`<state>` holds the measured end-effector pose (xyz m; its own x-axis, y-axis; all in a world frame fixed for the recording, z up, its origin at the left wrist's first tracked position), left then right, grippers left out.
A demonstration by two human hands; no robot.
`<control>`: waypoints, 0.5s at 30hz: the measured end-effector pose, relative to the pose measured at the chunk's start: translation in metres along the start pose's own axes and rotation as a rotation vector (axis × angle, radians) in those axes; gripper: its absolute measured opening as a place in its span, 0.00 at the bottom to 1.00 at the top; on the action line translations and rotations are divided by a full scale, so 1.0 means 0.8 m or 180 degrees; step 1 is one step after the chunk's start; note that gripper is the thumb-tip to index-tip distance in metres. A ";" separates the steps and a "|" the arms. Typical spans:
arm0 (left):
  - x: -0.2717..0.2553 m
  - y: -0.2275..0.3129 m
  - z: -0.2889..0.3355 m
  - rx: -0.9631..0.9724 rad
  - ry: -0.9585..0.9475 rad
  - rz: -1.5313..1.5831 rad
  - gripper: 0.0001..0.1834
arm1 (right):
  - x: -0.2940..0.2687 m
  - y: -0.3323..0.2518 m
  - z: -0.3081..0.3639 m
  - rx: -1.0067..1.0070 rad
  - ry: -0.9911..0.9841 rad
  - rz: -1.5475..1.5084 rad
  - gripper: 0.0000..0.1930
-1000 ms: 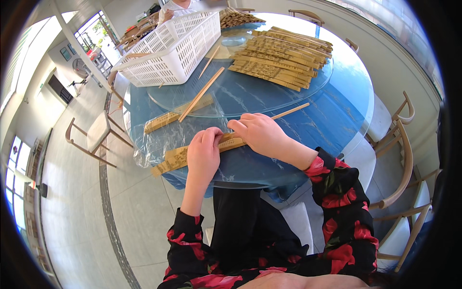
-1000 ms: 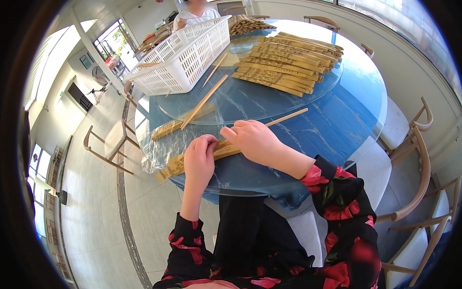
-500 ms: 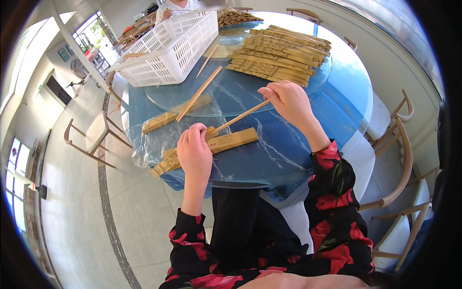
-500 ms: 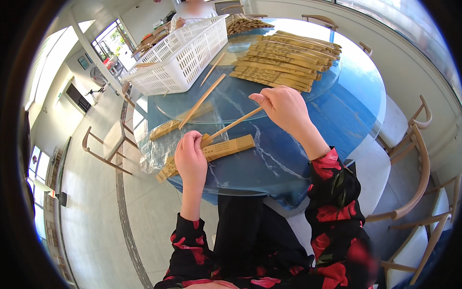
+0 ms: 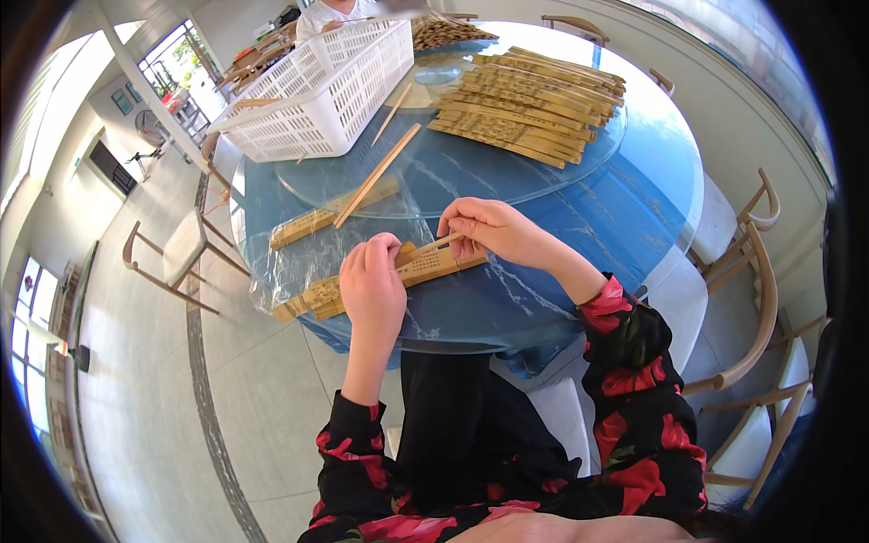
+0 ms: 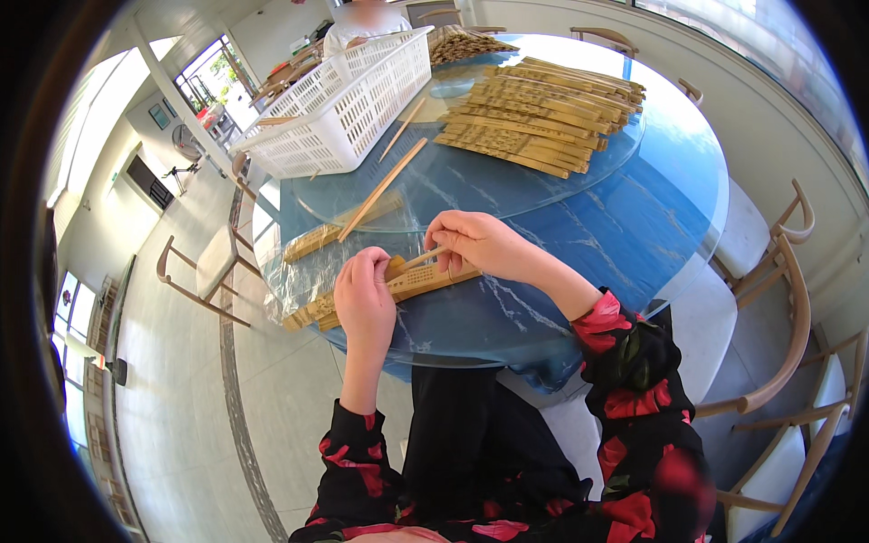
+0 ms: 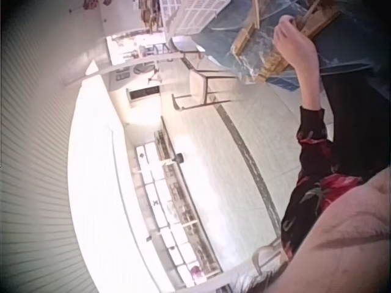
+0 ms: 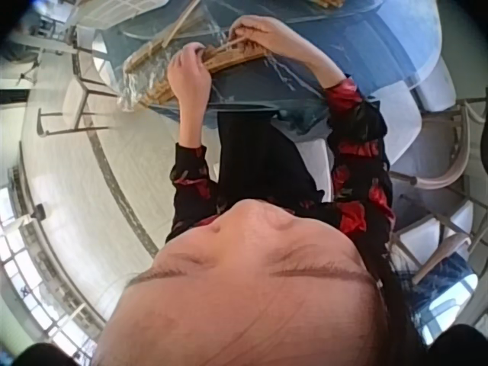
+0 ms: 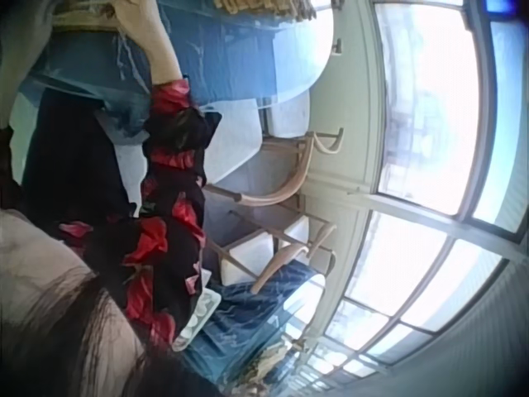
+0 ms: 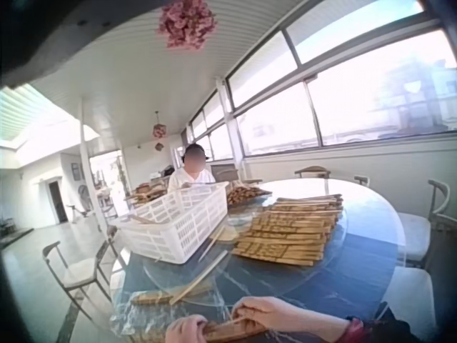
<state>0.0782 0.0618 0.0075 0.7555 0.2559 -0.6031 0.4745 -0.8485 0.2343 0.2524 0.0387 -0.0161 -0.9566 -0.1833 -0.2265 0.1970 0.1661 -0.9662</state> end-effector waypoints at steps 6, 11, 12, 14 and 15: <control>-0.010 -0.003 0.003 -0.0031 0.0169 0.0083 0.05 | -0.002 0.004 0.000 -0.0165 -0.0430 -0.0969 0.07; -0.014 0.013 0.006 0.0257 0.0210 0.0091 0.05 | 0.014 0.001 0.001 -0.0049 -0.0578 -0.1298 0.06; -0.014 0.021 0.006 0.0417 0.0207 0.0023 0.06 | 0.021 0.005 0.000 0.0022 -0.0653 -0.0992 0.07; -0.009 0.038 0.005 0.0806 0.0160 0.0037 0.10 | 0.032 0.018 -0.004 0.0144 -0.0776 -0.0360 0.08; -0.008 0.045 0.005 0.0931 0.0100 0.0046 0.11 | 0.036 0.019 -0.008 -0.0033 -0.0735 -0.0077 0.10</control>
<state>0.0891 0.0279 0.0169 0.7770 0.2532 -0.5764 0.3166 -0.9485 0.0102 0.2266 0.0424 -0.0369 -0.8863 -0.4039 -0.2264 0.1711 0.1686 -0.9707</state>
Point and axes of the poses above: each hand's wrist, its own z-axis away from the middle knuckle, its own x-axis out of the palm, y = z × x, the point moved 9 cm from there along -z, towards the middle knuckle, and after that the axes turned 7 degrees about -y, right-handed, at the moved point
